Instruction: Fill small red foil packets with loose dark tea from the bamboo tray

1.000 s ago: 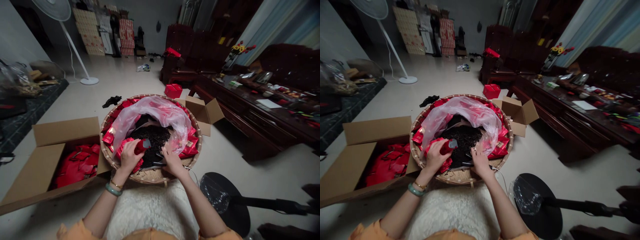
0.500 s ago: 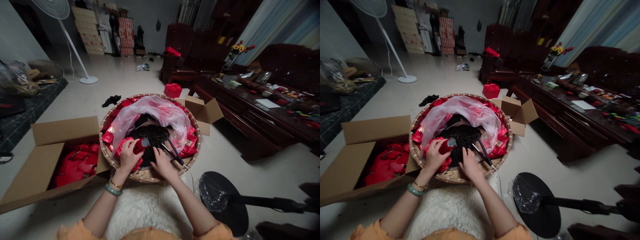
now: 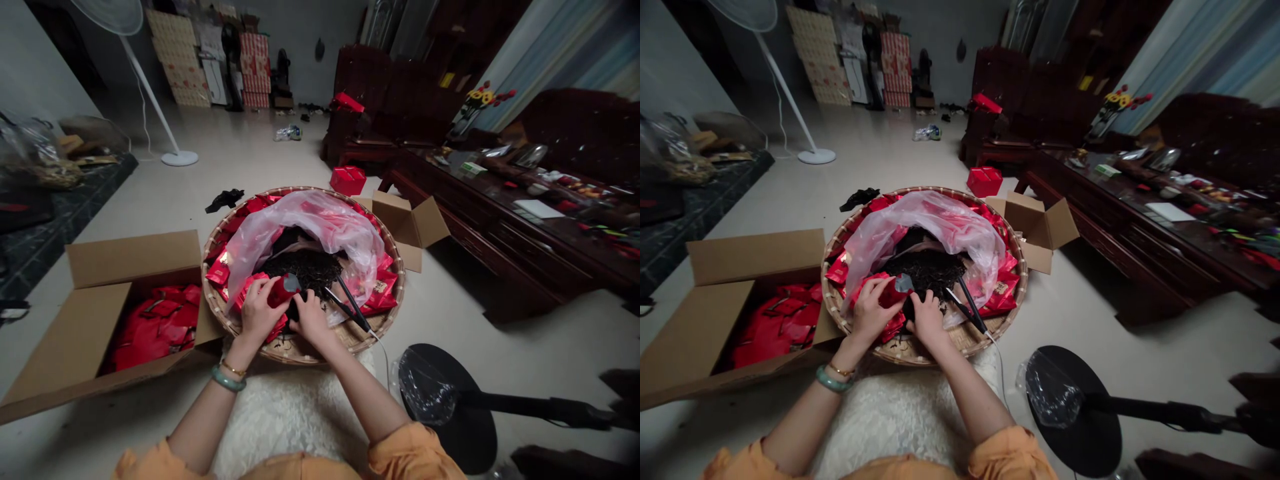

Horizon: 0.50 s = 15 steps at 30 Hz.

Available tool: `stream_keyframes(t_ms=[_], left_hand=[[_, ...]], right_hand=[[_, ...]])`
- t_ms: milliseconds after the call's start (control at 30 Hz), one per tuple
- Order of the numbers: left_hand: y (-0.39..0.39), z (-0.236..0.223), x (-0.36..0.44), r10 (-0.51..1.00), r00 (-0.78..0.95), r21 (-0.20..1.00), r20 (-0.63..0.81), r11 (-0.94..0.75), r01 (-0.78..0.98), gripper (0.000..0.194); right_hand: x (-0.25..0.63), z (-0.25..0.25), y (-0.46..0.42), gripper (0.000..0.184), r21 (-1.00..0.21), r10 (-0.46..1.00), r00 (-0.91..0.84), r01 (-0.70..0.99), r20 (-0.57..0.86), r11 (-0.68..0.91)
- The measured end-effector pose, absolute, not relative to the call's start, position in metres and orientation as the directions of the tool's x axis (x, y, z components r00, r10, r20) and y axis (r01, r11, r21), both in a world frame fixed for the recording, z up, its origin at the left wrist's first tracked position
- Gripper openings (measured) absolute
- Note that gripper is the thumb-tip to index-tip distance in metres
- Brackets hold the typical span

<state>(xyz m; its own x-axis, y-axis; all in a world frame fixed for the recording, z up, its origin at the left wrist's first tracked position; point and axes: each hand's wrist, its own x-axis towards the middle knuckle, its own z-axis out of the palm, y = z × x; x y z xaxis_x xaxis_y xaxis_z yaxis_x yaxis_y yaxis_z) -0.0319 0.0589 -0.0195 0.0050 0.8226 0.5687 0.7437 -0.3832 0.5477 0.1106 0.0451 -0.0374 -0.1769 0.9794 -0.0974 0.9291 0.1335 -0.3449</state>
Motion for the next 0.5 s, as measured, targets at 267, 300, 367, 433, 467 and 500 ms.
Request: stream_keyframes(t_ms=[267, 300, 367, 433, 467, 500], left_hand=[[0.0612, -0.0182, -0.0367, 0.817, -0.025, 0.565, 0.576, -0.376, 0.735, 0.042], [0.0613, -0.0185, -0.0364, 0.817, -0.028, 0.567, 0.575, -0.374, 0.734, 0.043], [0.0615, -0.0191, -0.0354, 0.819, -0.032, 0.573, 0.573, -0.373, 0.730, 0.043], [0.0616, -0.0194, -0.0344, 0.819, -0.035, 0.579, 0.572, -0.374, 0.725, 0.043], [0.0616, -0.0193, -0.0339, 0.819, -0.038, 0.581, 0.573, -0.373, 0.723, 0.042], [0.0616, -0.0191, -0.0334, 0.817, -0.044, 0.583, 0.574, -0.371, 0.723, 0.042]], right_hand=[[0.1153, -0.0409, 0.0486, 0.065, -0.320, 0.968, -0.221, 0.931, -0.116, 0.174], [0.1161, -0.0417, 0.0498, 0.062, -0.323, 0.969, -0.218, 0.931, -0.116, 0.171], [0.1169, -0.0430, 0.0516, 0.059, -0.326, 0.969, -0.216, 0.930, -0.116, 0.169], [0.1174, -0.0439, 0.0526, 0.059, -0.327, 0.968, -0.227, 0.928, -0.111, 0.180], [0.1178, -0.0441, 0.0530, 0.059, -0.326, 0.966, -0.235, 0.926, -0.111, 0.188], [0.1186, -0.0443, 0.0537, 0.057, -0.329, 0.964, -0.242, 0.924, -0.111, 0.194]])
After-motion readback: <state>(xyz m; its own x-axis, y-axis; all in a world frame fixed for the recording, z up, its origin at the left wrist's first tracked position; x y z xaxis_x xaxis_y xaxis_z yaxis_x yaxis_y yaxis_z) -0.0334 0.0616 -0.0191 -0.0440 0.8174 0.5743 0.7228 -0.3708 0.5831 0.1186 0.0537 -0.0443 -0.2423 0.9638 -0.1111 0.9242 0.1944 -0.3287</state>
